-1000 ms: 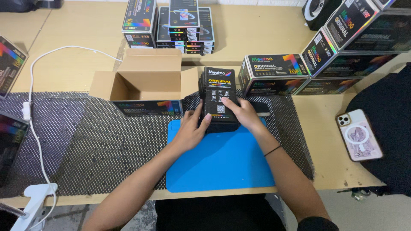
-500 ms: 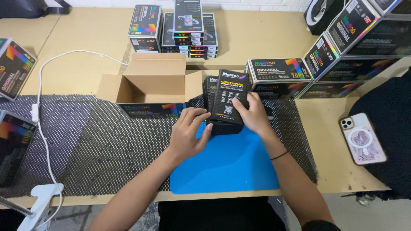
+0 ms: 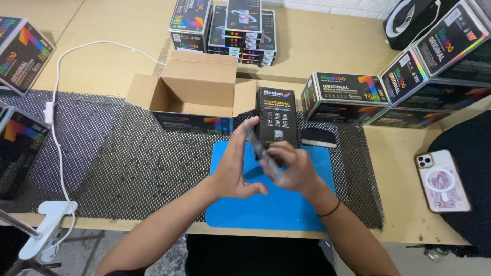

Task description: The person opens a cardboard box containing multiple packaged smartphone LCD screens. They remove the stack, then repeatedly take individual units out of their plastic sleeves, peel off protective films, and place them on a blue mat. The process is repeated for several units.

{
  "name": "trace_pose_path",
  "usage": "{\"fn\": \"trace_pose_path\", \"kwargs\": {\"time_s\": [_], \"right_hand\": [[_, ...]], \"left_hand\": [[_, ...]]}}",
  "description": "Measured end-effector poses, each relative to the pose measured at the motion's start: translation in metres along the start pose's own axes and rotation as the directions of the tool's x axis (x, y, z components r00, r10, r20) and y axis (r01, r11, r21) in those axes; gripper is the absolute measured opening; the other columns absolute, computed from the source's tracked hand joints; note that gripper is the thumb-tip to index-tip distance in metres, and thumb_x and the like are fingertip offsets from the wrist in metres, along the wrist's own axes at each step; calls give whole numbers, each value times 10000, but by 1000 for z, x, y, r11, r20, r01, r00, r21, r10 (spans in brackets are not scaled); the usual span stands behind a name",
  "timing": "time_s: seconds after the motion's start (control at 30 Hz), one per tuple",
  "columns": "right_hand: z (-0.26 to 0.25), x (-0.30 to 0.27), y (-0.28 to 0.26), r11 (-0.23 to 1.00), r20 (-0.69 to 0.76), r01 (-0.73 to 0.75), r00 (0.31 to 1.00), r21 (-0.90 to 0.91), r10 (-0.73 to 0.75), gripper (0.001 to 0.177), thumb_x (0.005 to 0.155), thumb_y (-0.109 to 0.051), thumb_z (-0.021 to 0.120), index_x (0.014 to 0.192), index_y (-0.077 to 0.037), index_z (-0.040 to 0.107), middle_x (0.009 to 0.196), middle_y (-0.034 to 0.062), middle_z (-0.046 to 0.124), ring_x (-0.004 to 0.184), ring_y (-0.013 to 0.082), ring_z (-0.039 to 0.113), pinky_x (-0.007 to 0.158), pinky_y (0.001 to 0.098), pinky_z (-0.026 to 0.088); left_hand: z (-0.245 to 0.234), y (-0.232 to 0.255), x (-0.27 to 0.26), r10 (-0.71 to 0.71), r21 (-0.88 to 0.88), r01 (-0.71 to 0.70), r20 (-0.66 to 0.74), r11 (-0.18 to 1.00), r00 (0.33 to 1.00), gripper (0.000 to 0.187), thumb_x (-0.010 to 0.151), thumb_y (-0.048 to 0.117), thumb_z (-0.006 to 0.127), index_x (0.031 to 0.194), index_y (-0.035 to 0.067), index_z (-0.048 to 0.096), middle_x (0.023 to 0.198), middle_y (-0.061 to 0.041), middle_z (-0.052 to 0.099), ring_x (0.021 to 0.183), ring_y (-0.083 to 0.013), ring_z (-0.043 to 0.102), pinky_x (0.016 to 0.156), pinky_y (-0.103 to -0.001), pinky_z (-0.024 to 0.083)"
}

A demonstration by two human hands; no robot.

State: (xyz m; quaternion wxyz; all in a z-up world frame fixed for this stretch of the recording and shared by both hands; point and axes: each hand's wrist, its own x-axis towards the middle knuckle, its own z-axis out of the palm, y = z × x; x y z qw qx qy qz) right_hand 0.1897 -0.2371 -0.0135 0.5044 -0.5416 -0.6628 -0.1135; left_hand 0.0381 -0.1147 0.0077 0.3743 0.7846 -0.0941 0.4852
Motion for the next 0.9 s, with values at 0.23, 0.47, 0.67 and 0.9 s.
{"fn": "trace_pose_path", "kwargs": {"time_s": [0.23,0.47,0.67,0.9], "right_hand": [[2,25,-36,974,207,70,971,218,-116,568,994,-566,470,1334,-111,450,1113,191,637,588,357,656,548,428,577],[-13,9,-13,953,11,65,997,297,-72,684,839,-466,663,1300,3,475,983,167,636,643,233,567,579,406,503],[-36,6,11,940,-65,-52,995,338,79,445,906,-338,512,1057,51,668,852,149,694,633,253,639,602,379,516],[-55,46,-11,988,228,-124,968,89,101,173,892,-180,682,889,-21,750,1058,155,769,737,316,719,628,398,572]], "left_hand": [[2,-11,-15,51,47,-48,-68,998,996,1317,744,713,760,1540,-149,162,1253,-277,555,1030,-386,581,944,-527,462],[-16,-2,2,-21,232,38,-77,972,997,1113,710,477,908,1477,-142,392,1045,-219,635,863,-359,609,735,-465,495],[-19,-3,1,62,404,-63,15,913,998,989,736,437,900,1461,-80,469,1080,-203,666,860,-346,633,714,-444,484],[-22,-10,-2,151,579,-179,95,795,984,653,721,340,903,1321,188,694,1162,-131,670,886,-313,657,709,-403,461]]}}
